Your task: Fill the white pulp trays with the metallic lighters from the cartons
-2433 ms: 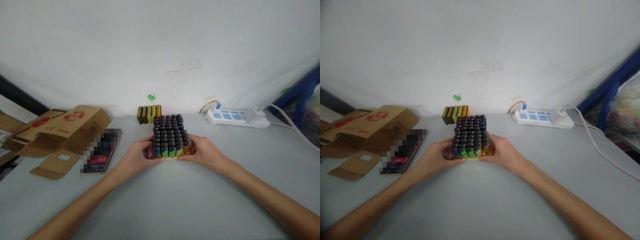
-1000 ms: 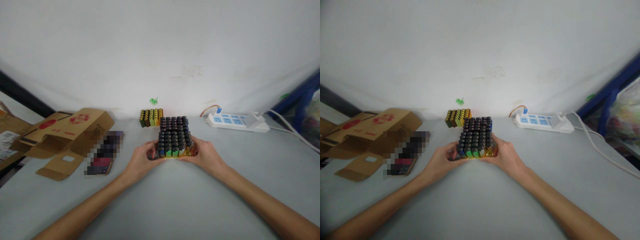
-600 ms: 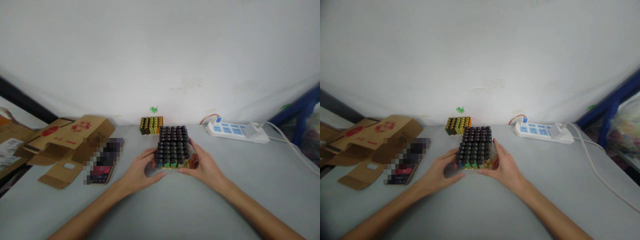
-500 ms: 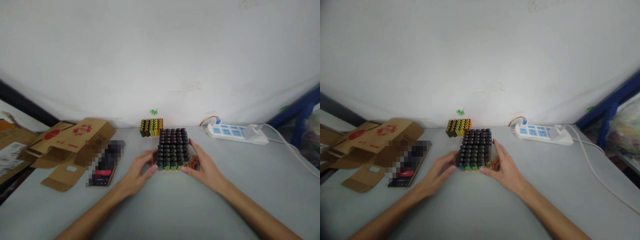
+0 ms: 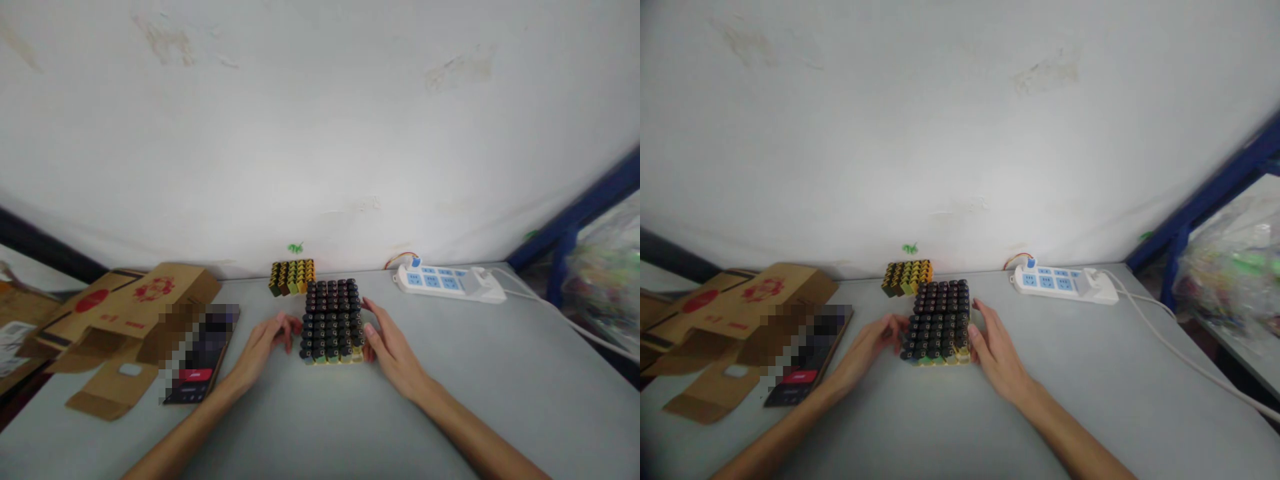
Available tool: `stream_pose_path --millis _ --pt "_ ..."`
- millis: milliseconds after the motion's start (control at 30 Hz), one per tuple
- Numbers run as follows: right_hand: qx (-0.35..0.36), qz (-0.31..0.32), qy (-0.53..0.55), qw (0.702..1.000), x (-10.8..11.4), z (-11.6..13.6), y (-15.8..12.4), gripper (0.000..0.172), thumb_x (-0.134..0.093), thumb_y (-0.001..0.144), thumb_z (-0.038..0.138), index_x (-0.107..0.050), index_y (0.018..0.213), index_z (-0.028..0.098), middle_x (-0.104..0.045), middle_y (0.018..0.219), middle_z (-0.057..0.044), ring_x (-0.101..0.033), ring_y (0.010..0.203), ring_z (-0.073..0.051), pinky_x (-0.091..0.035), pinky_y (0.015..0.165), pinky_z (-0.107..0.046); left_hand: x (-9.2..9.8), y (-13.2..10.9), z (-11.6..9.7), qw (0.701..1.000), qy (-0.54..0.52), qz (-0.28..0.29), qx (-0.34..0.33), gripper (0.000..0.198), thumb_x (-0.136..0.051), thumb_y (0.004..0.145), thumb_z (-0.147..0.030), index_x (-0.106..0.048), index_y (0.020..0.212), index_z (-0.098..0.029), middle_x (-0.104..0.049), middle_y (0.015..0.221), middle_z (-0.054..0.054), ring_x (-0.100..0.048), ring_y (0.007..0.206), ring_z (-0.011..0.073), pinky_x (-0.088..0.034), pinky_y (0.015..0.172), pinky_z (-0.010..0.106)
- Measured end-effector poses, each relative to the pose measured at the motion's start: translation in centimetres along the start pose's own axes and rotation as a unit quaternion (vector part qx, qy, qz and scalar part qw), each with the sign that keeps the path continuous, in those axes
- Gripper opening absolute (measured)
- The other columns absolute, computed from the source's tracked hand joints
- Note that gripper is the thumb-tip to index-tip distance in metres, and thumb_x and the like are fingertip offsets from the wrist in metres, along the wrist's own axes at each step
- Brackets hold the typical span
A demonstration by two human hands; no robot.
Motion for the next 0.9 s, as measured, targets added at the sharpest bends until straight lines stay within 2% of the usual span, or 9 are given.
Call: stream_pose_path --millis 100,200,267,367,433,567,633,767,900 --pt "0.001 -0.021 -0.014 1.000 0.2 -0.3 0.3 0.061 -0.042 0.109 0.059 -0.050 0.158 0.023 -0.064 0.148 -0.016 -0.070 0.118 -0.030 -0.060 0.099 -0.048 -0.5 0.9 -0.6 0.999 0.037 -0.030 0.012 0.072 -0.053 0.090 -0.086 -0.059 0.064 -0.019 -0.070 0.080 0.008 -0.062 0.063 0.0192 -0.050 0.048 0.028" --pt "0.005 -0.019 -0.009 1.000 0.3 -0.3 0.4 0.059 -0.042 0.109 0.059 -0.053 0.155 0.024 -0.073 0.130 -0.015 -0.071 0.115 -0.030 -0.062 0.096 -0.048 -0.9 1.4 -0.5 0.996 0.068 -0.060 0.007 0.072 -0.047 0.093 -0.085 -0.057 0.069 -0.019 -0.064 0.071 0.002 -0.049 0.044 0.0120 -0.035 0.038 0.024" --pt "0.005 -0.014 -0.001 1.000 0.3 -0.2 0.3 0.057 -0.042 0.110 0.058 -0.053 0.154 0.024 -0.074 0.124 -0.014 -0.073 0.103 -0.029 -0.064 0.089 -0.047 -1.1 1.3 -0.4 0.993 0.093 -0.071 0.000 0.071 -0.043 0.097 -0.083 -0.057 0.070 -0.019 -0.061 0.067 0.000 -0.044 0.040 0.0107 -0.030 0.038 0.024" --pt "0.001 -0.015 0.011 1.000 0.4 0.1 0.0 0.051 -0.040 0.111 0.055 -0.051 0.151 0.026 -0.070 0.134 -0.014 -0.071 0.075 -0.021 -0.064 0.077 -0.043 -1.1 0.7 -0.6 0.987 0.141 -0.074 -0.026 0.069 -0.042 0.099 -0.079 -0.057 0.066 -0.020 -0.056 0.058 -0.001 -0.046 0.047 0.0135 -0.035 0.045 0.026" --pt "0.004 -0.029 0.001 1.000 0.7 0.3 -0.1 0.047 -0.039 0.112 0.053 -0.052 0.147 0.025 -0.068 0.133 -0.013 -0.066 0.066 -0.017 -0.061 0.072 -0.040 -1.2 0.2 -1.1 0.980 0.177 -0.082 -0.051 0.068 -0.043 0.100 -0.076 -0.054 0.062 -0.021 -0.051 0.056 -0.002 -0.046 0.053 0.0149 -0.037 0.051 0.027" --pt "0.021 -0.090 -0.063 0.994 1.8 0.9 -0.1 0.042 -0.042 0.111 0.051 -0.063 0.132 0.022 -0.070 0.112 -0.009 -0.066 0.077 -0.020 -0.057 0.076 -0.037 -1.3 -0.8 -2.2 0.959 0.239 -0.115 -0.102 0.059 -0.046 0.102 -0.066 -0.042 0.062 -0.023 -0.039 0.058 -0.005 -0.038 0.056 0.0138 -0.032 0.056 0.029" --pt "0.028 -0.106 -0.081 0.991 2.3 1.1 0.0 0.041 -0.043 0.111 0.051 -0.066 0.127 0.022 -0.070 0.109 -0.009 -0.067 0.082 -0.022 -0.057 0.080 -0.037 -1.4 -1.2 -2.5 0.949 0.262 -0.126 -0.124 0.056 -0.046 0.103 -0.060 -0.037 0.062 -0.023 -0.034 0.058 -0.006 -0.034 0.055 0.0131 -0.029 0.056 0.029" --pt "0.027 -0.109 -0.083 0.990 2.6 0.8 0.1 0.040 -0.043 0.111 0.051 -0.067 0.123 0.021 -0.071 0.108 -0.008 -0.067 0.088 -0.022 -0.056 0.084 -0.038 -1.3 -1.8 -2.5 0.935 0.291 -0.128 -0.156 0.052 -0.047 0.102 -0.052 -0.034 0.060 -0.024 -0.028 0.056 -0.006 -0.030 0.052 0.0121 -0.027 0.056 0.030" --pt "-0.003 -0.114 -0.069 0.991 2.6 -0.7 0.5 0.040 -0.047 0.108 0.053 -0.063 0.122 0.020 -0.072 0.105 -0.010 -0.069 0.093 -0.025 -0.058 0.080 -0.039 -0.9 -1.9 -2.1 0.927 0.309 -0.131 -0.169 0.053 -0.046 0.102 -0.049 -0.030 0.058 -0.024 -0.022 0.054 -0.006 -0.026 0.048 0.0115 -0.023 0.052 0.030"
Point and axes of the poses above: each hand's wrist, its own y-axis towards the middle knuckle, its own x-axis out of the back of the hand, z = x × y, the point moved 4 cm from there along y, towards the middle knuckle
